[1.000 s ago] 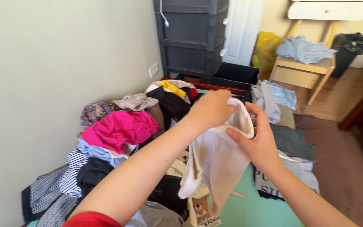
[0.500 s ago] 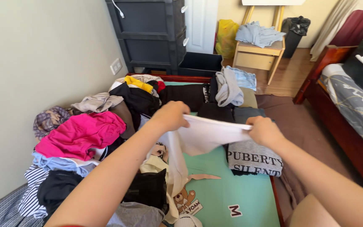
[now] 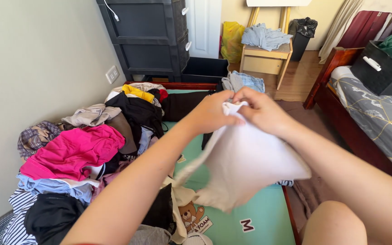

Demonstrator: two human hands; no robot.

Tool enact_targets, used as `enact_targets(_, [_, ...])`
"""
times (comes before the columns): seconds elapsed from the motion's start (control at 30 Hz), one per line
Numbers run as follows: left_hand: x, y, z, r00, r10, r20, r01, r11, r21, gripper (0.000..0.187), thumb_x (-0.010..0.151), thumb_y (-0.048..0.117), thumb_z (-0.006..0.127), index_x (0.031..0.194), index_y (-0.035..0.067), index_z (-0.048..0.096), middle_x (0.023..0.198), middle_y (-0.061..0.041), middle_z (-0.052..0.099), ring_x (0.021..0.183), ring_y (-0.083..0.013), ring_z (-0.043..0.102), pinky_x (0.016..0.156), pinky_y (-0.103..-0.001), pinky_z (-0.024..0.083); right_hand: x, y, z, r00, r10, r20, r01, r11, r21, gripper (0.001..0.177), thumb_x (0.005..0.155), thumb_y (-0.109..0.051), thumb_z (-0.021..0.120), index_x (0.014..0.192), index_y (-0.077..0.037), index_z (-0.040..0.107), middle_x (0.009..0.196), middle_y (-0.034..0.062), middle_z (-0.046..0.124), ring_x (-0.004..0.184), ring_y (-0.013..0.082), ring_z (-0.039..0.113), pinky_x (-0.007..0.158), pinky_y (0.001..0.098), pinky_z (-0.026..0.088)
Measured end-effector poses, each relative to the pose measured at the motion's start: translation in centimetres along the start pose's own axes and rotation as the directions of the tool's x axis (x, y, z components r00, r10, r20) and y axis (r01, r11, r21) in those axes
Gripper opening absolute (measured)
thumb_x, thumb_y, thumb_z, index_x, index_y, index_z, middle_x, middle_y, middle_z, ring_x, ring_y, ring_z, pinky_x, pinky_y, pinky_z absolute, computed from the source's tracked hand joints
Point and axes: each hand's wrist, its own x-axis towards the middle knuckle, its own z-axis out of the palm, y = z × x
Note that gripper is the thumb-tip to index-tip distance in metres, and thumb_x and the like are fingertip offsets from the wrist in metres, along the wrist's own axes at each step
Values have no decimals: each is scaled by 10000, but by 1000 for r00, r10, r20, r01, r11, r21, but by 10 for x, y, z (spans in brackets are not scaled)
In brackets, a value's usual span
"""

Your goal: The person folds various garments, including tops, pants, and bras, one by one on a bed. They smooth and align each item before folding it into a compact shape and placing it in a growing stack.

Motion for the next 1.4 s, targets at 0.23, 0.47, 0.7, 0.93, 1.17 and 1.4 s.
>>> enact_targets(0.23, [5, -12, -3, 989, 25, -143, 6, 977, 214, 184, 755, 134, 818, 916, 50, 792, 930, -193, 733, 911, -357, 706, 843, -410, 555, -29, -1, 20, 839, 521, 157, -518, 853, -65, 410, 815, -188, 807, 1183, -85, 657, 866, 74, 762, 771, 146, 688, 717, 329, 542])
enact_targets(0.47, [2, -5, -73, 986, -60, -153, 102, 951, 291, 162, 791, 113, 793, 946, 66, 795, 885, -158, 760, 836, -298, 747, 800, -377, 572, -67, 45, -6, 671, 540, 509, -651, 758, 53, 454, 764, -144, 786, 1209, -87, 715, 1044, 11, 802, 959, 100, 700, 893, 305, 547])
enact_targets(0.7, [-5, -36, -135, 961, -203, -186, 268, 843, 466, 163, 812, 66, 787, 973, 44, 784, 893, -199, 743, 836, -331, 739, 798, -392, 564, 1, 64, -68, 847, 529, 56, -529, 848, -10, 236, 846, -98, 741, 1067, -21, 770, 932, 68, 773, 855, 156, 682, 807, 326, 531])
enact_targets(0.93, [11, -35, -167, 938, -12, -348, 230, 771, 594, 177, 829, 5, 768, 995, 56, 800, 911, -207, 747, 849, -331, 738, 812, -392, 577, 57, 40, -65, 898, 347, -270, -385, 917, -106, 173, 954, -77, 718, 1106, 4, 725, 923, 71, 729, 802, 149, 656, 745, 303, 532])
enact_targets(1.17, [-76, -8, -160, 956, -293, 18, 272, 907, 322, 177, 824, 50, 757, 995, 76, 792, 873, -69, 796, 786, -148, 719, 767, -317, 567, -35, 35, -63, 914, 403, 37, -396, 872, 288, 220, 863, -32, 720, 1078, 3, 748, 1021, 66, 764, 932, 127, 696, 864, 287, 551])
enact_targets(1.4, [-239, -54, -9, 572, -552, 606, 562, 802, 200, 250, 715, 106, 790, 959, 50, 795, 784, -59, 777, 751, -137, 704, 733, -301, 558, -189, 52, 44, 495, 581, 647, -799, 597, 75, 202, 797, -133, 769, 961, -23, 813, 879, 45, 789, 860, 99, 676, 800, 281, 535])
